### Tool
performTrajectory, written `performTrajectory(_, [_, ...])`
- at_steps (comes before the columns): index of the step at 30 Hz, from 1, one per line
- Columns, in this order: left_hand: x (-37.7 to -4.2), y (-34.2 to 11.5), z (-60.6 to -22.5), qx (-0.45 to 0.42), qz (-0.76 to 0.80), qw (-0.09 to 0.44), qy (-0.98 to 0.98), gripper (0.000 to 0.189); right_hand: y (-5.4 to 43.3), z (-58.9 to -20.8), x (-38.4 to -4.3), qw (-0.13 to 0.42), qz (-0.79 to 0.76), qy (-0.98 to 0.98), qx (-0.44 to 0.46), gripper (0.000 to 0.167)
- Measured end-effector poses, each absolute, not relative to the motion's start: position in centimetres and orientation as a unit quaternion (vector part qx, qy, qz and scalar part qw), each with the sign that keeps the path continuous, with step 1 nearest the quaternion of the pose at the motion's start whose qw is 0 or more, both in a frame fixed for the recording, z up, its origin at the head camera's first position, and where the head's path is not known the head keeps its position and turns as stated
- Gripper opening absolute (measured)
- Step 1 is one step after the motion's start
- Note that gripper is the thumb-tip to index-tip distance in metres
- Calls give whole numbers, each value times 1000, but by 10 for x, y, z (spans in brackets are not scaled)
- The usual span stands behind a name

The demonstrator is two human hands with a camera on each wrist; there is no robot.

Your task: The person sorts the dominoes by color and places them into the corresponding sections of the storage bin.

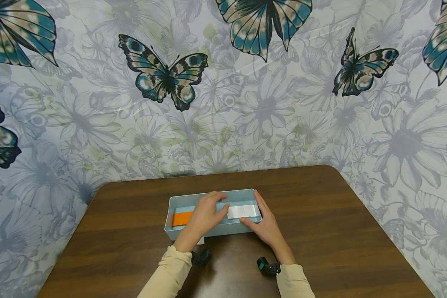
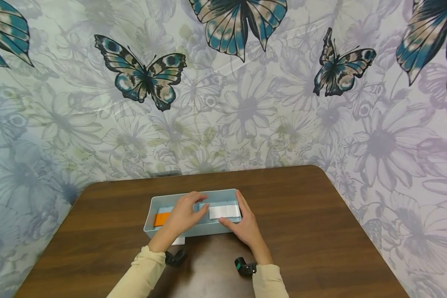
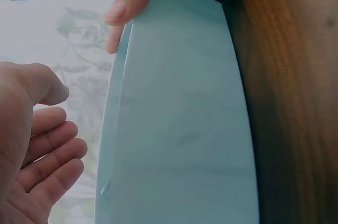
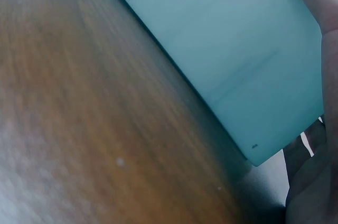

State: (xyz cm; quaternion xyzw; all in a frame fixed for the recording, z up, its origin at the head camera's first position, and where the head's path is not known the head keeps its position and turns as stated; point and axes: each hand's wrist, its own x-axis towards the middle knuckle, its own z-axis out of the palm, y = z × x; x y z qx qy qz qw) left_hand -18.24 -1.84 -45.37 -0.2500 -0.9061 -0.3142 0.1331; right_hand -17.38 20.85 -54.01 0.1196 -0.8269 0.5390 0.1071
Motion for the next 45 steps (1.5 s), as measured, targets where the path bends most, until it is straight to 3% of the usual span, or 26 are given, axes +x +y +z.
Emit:
performTrajectory(15, [-144,-36,-464,-245,-328,218,-886,22,208,-537,-172,101,542,-826,117,101])
performTrajectory(39, [-93,-47,-508,-142,-373,328,-856,27,207,-537,-173,98,537,-830,116,101])
performTrajectory(45, [-86,-56,-523,-74,-362,352,-860,28,207,-535,-172,99,541,-827,115,101])
